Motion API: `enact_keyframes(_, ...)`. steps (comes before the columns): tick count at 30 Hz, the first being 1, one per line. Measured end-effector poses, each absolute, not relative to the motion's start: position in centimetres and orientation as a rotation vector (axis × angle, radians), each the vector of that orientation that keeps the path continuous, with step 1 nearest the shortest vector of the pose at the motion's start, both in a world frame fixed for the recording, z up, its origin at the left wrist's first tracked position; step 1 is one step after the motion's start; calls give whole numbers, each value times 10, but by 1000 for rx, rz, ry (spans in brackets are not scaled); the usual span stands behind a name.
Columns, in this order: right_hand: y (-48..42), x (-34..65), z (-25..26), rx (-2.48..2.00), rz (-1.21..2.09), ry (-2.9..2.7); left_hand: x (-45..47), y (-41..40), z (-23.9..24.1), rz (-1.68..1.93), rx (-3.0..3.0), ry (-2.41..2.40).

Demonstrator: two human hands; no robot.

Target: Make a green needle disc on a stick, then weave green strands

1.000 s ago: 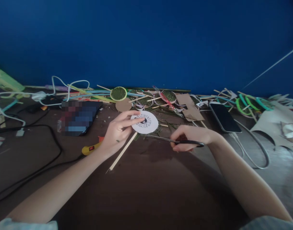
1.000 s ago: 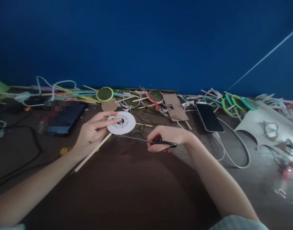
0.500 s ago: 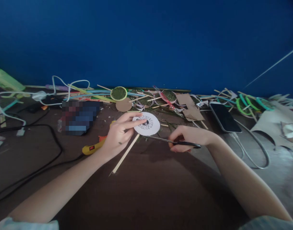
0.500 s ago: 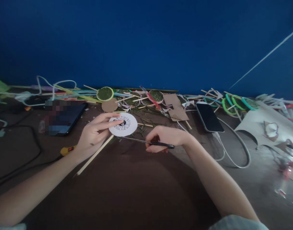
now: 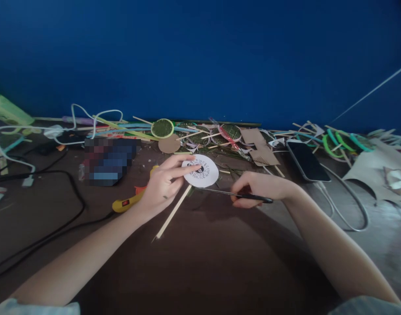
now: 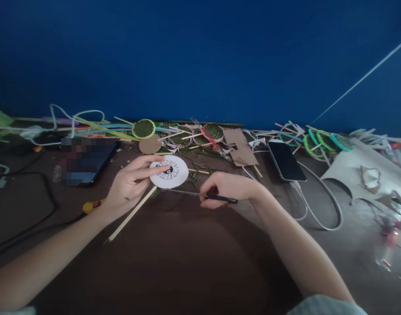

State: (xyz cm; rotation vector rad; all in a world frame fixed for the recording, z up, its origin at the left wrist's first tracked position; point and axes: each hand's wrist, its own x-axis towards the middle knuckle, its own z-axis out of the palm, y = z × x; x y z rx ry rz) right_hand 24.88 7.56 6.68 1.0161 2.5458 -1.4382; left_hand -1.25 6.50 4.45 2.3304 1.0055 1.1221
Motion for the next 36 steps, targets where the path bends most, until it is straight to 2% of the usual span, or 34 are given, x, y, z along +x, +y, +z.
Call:
enact_keyframes(14,72,246,72,1083,-1591,2371,-12,65,46,1192,2434,1077)
enact_keyframes(36,71,240,69,1109,-1623,2378,-11,62,46,1219,2438,1111)
